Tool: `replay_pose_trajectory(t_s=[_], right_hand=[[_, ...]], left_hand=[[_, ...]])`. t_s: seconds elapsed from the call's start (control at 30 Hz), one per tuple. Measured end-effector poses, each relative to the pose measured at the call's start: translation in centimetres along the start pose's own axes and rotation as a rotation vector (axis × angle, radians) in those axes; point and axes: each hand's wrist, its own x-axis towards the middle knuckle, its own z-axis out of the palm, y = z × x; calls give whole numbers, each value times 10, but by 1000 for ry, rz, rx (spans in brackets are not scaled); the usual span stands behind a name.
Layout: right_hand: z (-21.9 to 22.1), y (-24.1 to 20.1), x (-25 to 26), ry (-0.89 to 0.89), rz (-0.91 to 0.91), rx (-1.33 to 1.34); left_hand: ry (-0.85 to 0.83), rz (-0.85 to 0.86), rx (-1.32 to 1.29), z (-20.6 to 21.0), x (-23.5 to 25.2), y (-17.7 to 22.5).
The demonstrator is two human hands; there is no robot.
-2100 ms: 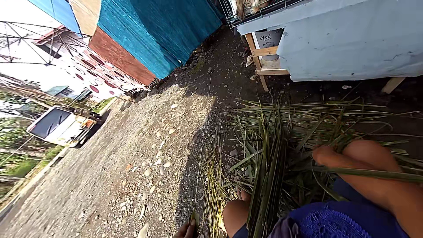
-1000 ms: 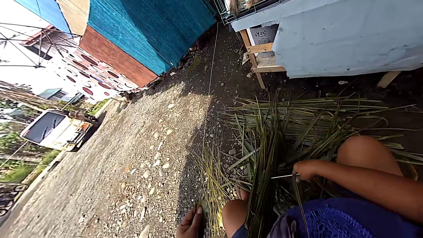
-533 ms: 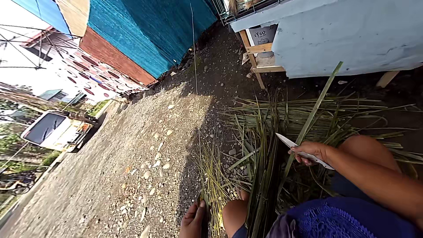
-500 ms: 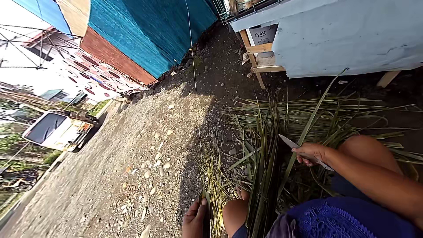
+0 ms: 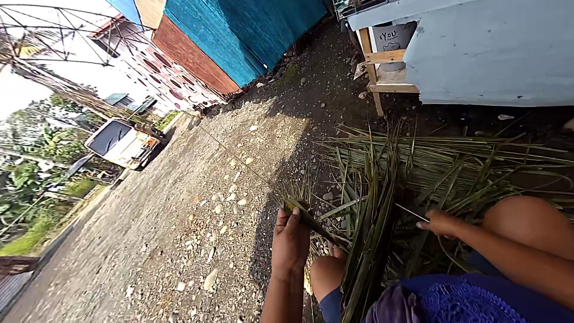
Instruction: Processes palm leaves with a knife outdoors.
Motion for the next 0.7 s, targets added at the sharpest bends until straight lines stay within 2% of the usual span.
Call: replay_pose_trajectory(t_s=[0.13,0.23,0.3,0.4,0.57,0.7], right_hand=[[-6,-19,-33,-28,-241,453],[-11,-30,-64,-246,-464,741],[-14,-37,-80,-385,-591,763],[-15,-42,-95,-492,-697,802],[-12,-34,-100,-638,-877,888],[-9,-36,-102,-559,-860,808]], left_hand=[[-9,35,138,22,4,-19],[33,-2,215,40,0,-57],[46,-53,204,54,-4,-79],[23,-117,170,71,-13,-101],[101,-186,176,90,-19,-110],[93,-250,183,91,-23,-115]])
